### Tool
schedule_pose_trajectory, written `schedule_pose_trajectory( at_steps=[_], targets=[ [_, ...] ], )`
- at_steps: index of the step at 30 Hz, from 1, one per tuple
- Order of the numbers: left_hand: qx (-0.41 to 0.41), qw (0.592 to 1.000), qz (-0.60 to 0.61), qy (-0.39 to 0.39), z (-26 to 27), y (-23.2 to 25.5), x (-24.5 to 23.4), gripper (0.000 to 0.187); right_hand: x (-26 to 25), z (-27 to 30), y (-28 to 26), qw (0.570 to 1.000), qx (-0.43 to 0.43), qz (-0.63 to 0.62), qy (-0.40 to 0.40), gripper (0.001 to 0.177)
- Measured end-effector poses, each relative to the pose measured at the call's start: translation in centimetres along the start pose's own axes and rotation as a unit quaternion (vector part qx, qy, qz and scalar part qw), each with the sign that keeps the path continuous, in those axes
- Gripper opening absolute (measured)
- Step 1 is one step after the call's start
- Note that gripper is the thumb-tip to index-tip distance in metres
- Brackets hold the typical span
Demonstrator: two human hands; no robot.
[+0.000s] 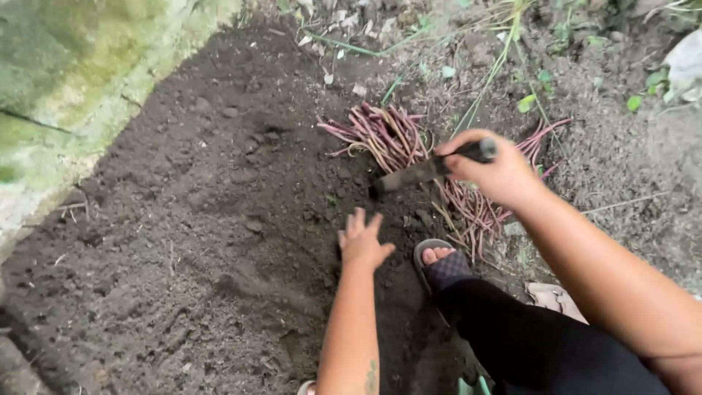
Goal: The person uses a small hand tool to repeatedly dig into and loosen dark soil in a garden bed. They work methodically across the patch, breaking up clumps and smoothing the surface while occasionally moving aside small debris.
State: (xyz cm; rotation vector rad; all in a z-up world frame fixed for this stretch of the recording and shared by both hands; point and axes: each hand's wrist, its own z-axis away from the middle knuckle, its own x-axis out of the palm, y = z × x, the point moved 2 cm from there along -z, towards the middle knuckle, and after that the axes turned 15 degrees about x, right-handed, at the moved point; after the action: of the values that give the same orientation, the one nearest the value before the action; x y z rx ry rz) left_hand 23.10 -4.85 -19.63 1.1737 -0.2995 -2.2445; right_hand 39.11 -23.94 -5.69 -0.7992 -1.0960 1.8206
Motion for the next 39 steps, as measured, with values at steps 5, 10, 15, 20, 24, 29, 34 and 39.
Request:
schedule_pose_trajectory(
  at_steps=[5,10,15,20,24,29,34,39],
  targets=[
    [0.039,0.990,-0.130,-0.030,1.5,-1.8,3.3,0.066,-0.7,-1.8,-0.3,0.996,-0.058,-0.052,-0.041,0.014],
    [0.004,0.970,-0.243,-0.016,2.6,-5.1,2.4,0.062,3.1,-4.5,3.6,0.978,-0.194,0.017,-0.075,0.014],
    [-0.062,0.989,-0.122,0.051,1.5,-8.7,1.8,0.059,3.5,-3.7,5.4,0.960,-0.225,0.081,-0.147,0.009],
    [-0.125,0.988,-0.017,0.090,1.1,-8.3,0.7,0.091,-0.7,-2.7,1.1,0.937,-0.255,0.124,-0.206,0.015],
    [-0.136,0.988,0.001,0.069,0.7,-8.2,1.3,0.106,-2.1,-3.4,1.0,0.947,-0.241,0.144,-0.155,0.021],
    [-0.111,0.990,0.042,0.080,1.2,-7.1,-0.2,0.103,2.2,-6.9,6.3,0.991,-0.119,-0.036,-0.056,0.009],
    [-0.071,0.992,0.069,0.078,0.9,-5.8,-0.4,0.104,3.8,-4.7,6.4,0.988,-0.148,-0.001,-0.047,0.008],
    [-0.065,0.991,0.084,0.082,0.2,-4.6,-0.4,0.107,7.1,-0.3,3.3,0.936,-0.283,0.146,-0.148,0.014]
  ],
)
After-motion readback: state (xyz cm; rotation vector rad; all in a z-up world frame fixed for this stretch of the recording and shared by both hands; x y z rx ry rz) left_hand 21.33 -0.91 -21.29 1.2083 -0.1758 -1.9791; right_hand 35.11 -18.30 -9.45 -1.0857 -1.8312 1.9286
